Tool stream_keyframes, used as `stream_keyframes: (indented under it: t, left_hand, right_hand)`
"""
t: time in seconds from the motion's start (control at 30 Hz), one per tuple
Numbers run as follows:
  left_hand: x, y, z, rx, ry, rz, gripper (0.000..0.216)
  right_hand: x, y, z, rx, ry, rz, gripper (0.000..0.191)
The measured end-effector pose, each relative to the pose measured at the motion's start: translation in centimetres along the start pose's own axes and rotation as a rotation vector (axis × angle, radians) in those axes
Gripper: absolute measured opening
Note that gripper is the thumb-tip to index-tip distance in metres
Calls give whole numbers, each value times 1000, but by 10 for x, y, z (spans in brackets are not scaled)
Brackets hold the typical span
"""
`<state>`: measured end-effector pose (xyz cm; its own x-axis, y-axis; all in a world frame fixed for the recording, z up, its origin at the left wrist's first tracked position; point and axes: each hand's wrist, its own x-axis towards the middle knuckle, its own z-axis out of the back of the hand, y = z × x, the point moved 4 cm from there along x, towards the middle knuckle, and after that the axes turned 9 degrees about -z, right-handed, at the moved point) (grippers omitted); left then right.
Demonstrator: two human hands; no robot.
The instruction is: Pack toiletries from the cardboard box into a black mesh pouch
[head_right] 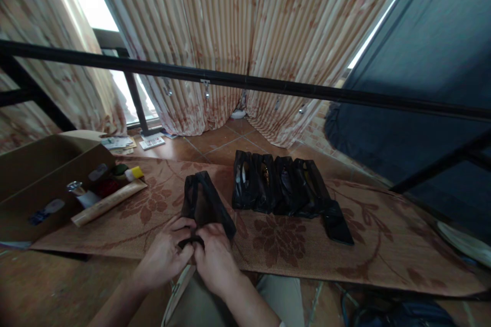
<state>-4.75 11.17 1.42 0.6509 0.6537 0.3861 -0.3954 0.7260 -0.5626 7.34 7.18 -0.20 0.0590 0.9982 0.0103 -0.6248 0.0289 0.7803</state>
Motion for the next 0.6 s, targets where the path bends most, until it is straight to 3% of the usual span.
stream_keyframes:
  t: [0.13,0.23,0.33,0.4,0.6]
  left_hand:
    - [3,-2,3,4,19,4,19]
    - [3,-2,3,-11,25,20,20]
    - [3,-1,3,-19,25,25,18]
    - [2,1,2,-11,23,25,17]
    - [-5,11,5,28,-5,11,15]
  right_hand:
    - [12,-20,6,340,-79,-188,32]
    - [18,-33,12,517,-209,-267,29]
    - [15,-28,22,377,-301,-136,25]
    - [10,-17,26,182,-288,-5,22]
    - [-6,-2,12,-225,24,141,33]
